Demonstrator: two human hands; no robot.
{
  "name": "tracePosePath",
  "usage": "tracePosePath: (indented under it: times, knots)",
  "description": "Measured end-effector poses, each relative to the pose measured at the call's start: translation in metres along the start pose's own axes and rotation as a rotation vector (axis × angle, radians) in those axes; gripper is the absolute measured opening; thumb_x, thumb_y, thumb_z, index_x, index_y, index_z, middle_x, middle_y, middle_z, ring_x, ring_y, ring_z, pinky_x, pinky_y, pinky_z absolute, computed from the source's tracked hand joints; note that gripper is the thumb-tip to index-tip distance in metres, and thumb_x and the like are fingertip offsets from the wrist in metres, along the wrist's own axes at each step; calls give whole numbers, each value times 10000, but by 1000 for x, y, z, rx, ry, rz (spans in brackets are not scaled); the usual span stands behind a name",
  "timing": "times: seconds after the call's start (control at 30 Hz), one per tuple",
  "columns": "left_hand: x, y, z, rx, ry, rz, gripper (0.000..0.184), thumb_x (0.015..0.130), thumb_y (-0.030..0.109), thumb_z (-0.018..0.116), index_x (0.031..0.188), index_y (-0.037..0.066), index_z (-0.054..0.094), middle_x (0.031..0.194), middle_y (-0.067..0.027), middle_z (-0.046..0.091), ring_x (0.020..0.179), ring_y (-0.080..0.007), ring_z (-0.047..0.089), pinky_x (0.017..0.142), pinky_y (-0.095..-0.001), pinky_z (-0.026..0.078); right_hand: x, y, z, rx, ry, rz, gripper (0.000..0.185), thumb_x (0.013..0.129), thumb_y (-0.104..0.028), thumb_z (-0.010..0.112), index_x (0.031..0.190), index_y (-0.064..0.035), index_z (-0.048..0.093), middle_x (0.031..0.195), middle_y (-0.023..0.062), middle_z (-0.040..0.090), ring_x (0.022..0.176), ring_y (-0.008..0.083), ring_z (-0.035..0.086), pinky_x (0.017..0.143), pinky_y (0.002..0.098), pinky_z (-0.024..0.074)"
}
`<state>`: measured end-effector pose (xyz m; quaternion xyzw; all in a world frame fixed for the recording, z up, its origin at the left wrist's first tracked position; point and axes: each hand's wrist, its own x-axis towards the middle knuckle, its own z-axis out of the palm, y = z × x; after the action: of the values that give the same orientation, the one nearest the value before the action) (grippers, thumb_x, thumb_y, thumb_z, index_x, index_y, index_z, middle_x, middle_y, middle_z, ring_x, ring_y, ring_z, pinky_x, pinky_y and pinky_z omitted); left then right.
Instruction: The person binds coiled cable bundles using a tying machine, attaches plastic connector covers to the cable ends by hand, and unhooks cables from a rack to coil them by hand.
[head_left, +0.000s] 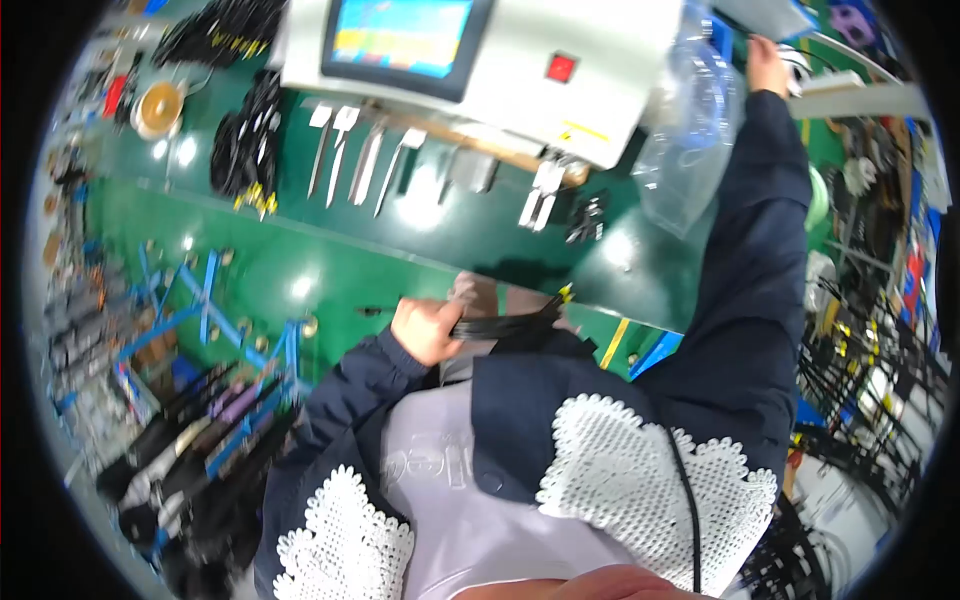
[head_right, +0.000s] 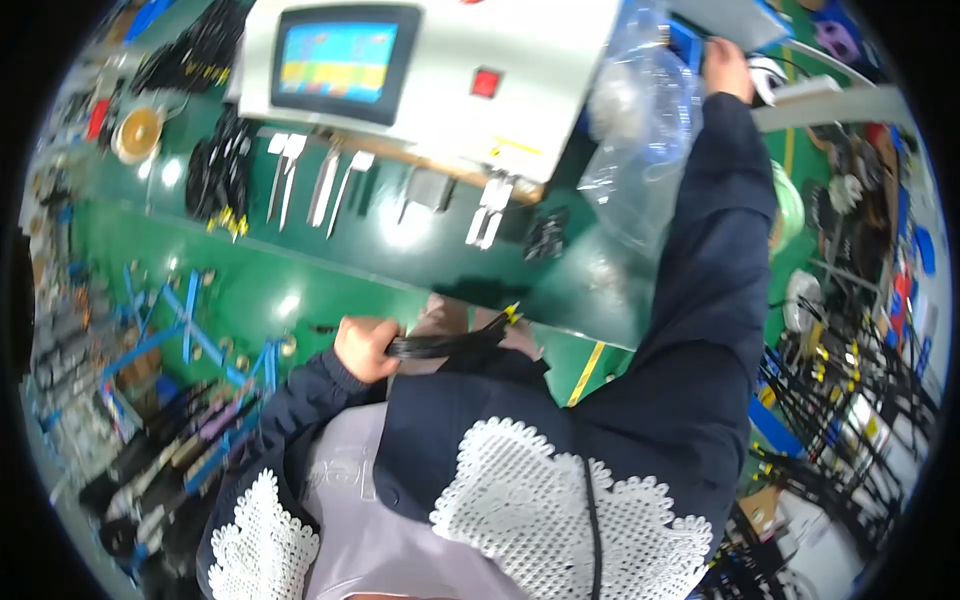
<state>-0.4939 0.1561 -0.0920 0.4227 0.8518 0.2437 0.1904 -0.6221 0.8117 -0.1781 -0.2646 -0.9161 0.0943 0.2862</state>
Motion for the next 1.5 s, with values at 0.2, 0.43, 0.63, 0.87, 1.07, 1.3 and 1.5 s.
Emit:
tracePosePath:
  times: [0.2, 0.43, 0.63, 0.87, 1.07, 1.3, 1.5]
  knots:
    - [1, 14, -31, -245, 181, -197, 166, 590, 68, 644, 734, 17, 579, 572, -162, 553, 539, -355, 557, 502, -382, 432, -78, -138, -114, 797, 12, 20, 232, 935, -146, 557, 1084, 8, 644, 1015, 95, 679, 924, 120, 628, 828, 237, 465]
    - [25, -16, -105, -976, -104, -588, 115, 786, 84, 611, 729, 4, 551, 450, -7, 437, 326, -90, 390, 321, -263, 295, -229, -374, -245, 518, -419, -861, 560, 694, -148, 748, 1203, -39, 542, 1116, 132, 592, 1030, 317, 560, 904, 403, 440]
    - [-14, -17, -128, -1146, -423, -680, 382, 795, 125, 583, 487, 119, 357, 402, 4, 330, 321, -104, 302, 338, -281, 267, -266, -424, -234, 362, -571, -867, 360, 807, -189, 645, 1123, -39, 558, 972, 114, 601, 898, 309, 595, 754, 386, 486]
    - [-47, -40, -98, -1133, -678, -690, 437, 822, 173, 581, 462, 147, 334, 406, 17, 315, 339, -99, 303, 359, -273, 275, -316, -436, -201, 499, -800, -950, 315, 825, -191, 647, 1069, -22, 543, 880, 153, 629, 830, 335, 616, 729, 405, 489]
    - [-64, -54, -70, -1176, -747, -708, 413, 829, 168, 609, 507, 146, 350, 436, 31, 341, 355, -74, 291, 363, -264, 266, -345, -437, -193, 418, -945, -919, 236, 837, -176, 636, 972, -15, 528, 708, 185, 616, 700, 379, 615, 623, 438, 486]
    - [-88, -48, -25, -695, -448, -336, 334, 866, 280, 650, 956, -11, 516, 581, -68, 541, 454, -158, 550, 431, -306, 478, -364, -428, -192, 347, -1177, -1013, 246, 853, -184, 618, 954, 4, 496, 673, 203, 595, 683, 394, 604, 605, 456, 475]
    - [-93, -48, 4, -25, -279, 151, 370, 805, 343, 664, 913, -1, 579, 752, -202, 638, 748, -388, 627, 706, -446, 501, -387, -410, -187, 366, -1353, -888, 287, 829, -193, 657, 965, 18, 518, 690, 218, 606, 710, 422, 597, 630, 458, 475]
